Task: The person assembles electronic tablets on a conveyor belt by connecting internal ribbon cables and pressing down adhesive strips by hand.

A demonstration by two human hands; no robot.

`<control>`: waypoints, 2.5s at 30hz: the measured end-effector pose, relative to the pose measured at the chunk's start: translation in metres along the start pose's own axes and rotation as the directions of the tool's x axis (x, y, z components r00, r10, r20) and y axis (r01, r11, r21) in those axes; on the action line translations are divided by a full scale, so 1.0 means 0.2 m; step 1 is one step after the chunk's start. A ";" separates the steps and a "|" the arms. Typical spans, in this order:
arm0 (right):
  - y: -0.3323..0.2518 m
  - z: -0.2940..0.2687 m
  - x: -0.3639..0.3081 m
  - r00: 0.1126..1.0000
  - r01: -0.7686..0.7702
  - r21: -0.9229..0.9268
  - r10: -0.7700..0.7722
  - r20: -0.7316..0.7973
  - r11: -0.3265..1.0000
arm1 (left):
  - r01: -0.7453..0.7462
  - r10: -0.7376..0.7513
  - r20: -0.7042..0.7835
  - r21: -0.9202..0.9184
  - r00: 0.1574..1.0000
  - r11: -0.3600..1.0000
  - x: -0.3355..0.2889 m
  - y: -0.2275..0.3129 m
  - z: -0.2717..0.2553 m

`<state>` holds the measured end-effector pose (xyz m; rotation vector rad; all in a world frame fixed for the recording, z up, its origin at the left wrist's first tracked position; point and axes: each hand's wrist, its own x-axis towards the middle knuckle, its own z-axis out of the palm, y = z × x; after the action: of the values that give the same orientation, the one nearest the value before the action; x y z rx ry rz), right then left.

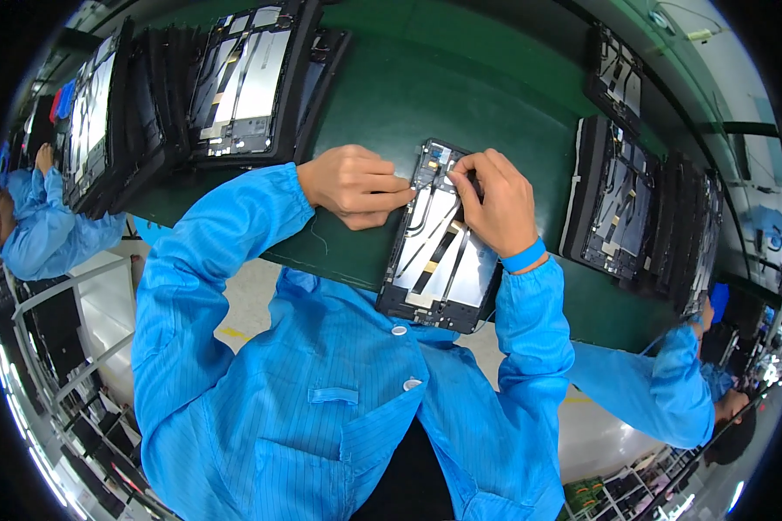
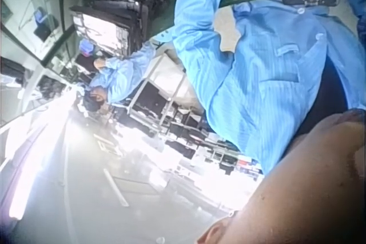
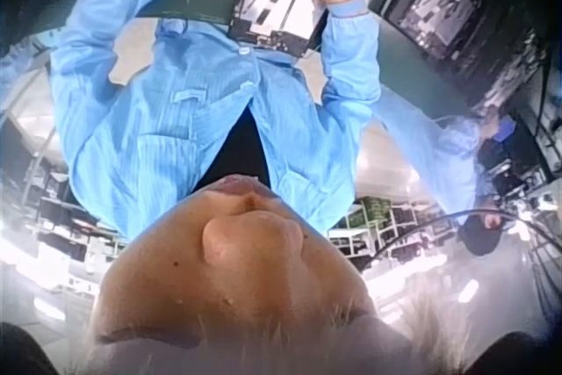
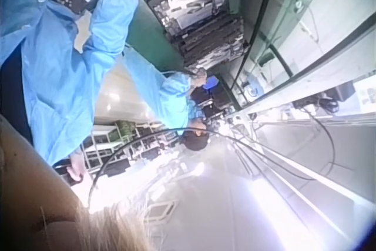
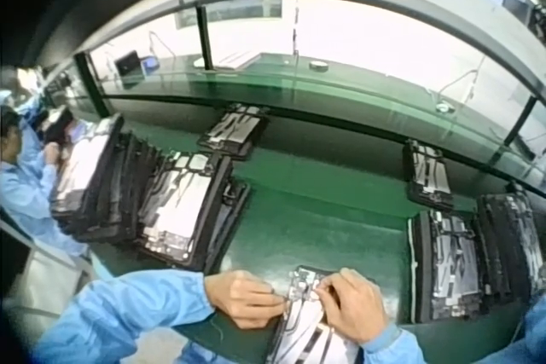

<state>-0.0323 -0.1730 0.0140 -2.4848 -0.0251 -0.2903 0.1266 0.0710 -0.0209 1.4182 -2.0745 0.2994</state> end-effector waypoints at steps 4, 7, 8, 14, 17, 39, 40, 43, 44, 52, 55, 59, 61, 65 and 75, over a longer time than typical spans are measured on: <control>0.00 0.00 0.00 1.000 -0.002 -0.009 0.002 0.002 1.000 | 0.002 -0.002 0.005 -0.011 1.000 1.000 -0.01 0.01 0.02; 0.01 0.00 0.01 1.000 0.007 0.020 -0.007 -0.011 1.000 | 0.019 -0.019 -0.023 0.016 1.000 1.000 -0.02 0.02 0.02; 0.01 0.00 0.01 1.000 0.003 0.018 -0.003 -0.011 1.000 | 0.017 -0.017 -0.019 0.012 1.000 1.000 -0.01 0.02 0.02; 0.06 -0.01 -0.04 0.988 0.068 -0.023 -0.070 -0.139 0.997 | -0.036 0.036 0.010 -0.013 0.999 0.999 0.01 -0.03 0.04; 0.18 0.10 -0.04 0.982 0.143 -0.106 -0.154 -0.106 0.984 | -0.038 0.038 -0.064 0.010 0.997 0.999 0.02 -0.01 0.04; 0.02 -0.08 -0.02 0.997 -0.062 0.030 0.060 0.042 0.998 | 0.037 -0.029 -0.106 0.076 0.994 0.996 0.10 0.03 0.06; 0.05 -0.07 -0.03 0.996 -0.082 -0.002 0.082 0.040 0.997 | 0.041 -0.036 -0.059 0.091 0.998 0.995 0.10 0.03 0.07; 0.02 -0.07 0.00 0.985 -0.146 0.063 0.139 0.103 0.987 | 0.108 -0.102 -0.051 0.131 0.993 0.986 0.07 0.07 0.07; 0.00 -0.07 0.00 0.977 -0.181 0.070 0.171 0.126 0.981 | 0.126 -0.121 -0.043 0.132 0.992 0.983 0.05 0.09 0.07; -0.03 -0.04 0.01 0.970 -0.193 0.109 0.173 0.170 0.975 | 0.155 -0.150 -0.043 0.130 0.988 0.979 0.00 0.11 0.04; -0.01 -0.05 0.01 0.967 -0.211 0.145 0.184 0.177 0.967 | 0.163 -0.158 -0.053 0.104 0.986 0.981 0.02 0.10 0.03; -0.01 -0.09 0.04 0.959 -0.197 0.128 0.164 0.231 0.972 | 0.277 -0.273 -0.109 0.024 0.956 0.961 0.03 0.13 0.06; -0.02 -0.11 0.05 0.946 -0.191 0.094 0.157 0.284 0.977 | 0.326 -0.325 -0.089 0.002 0.942 0.945 0.03 0.16 0.07; 0.02 -0.09 0.03 0.954 -0.208 0.201 0.154 0.257 0.957 | 0.424 -0.425 -0.069 -0.021 0.903 0.905 0.05 0.22 0.06; -0.01 -0.08 0.05 0.969 -0.210 0.177 0.180 0.171 0.962 | 0.436 -0.436 -0.084 -0.009 0.896 0.900 0.04 0.24 0.08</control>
<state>-0.0250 -0.1804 0.0301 -2.2885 0.1224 -0.0111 0.0764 0.0758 -0.0220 1.7945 -1.6290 0.1783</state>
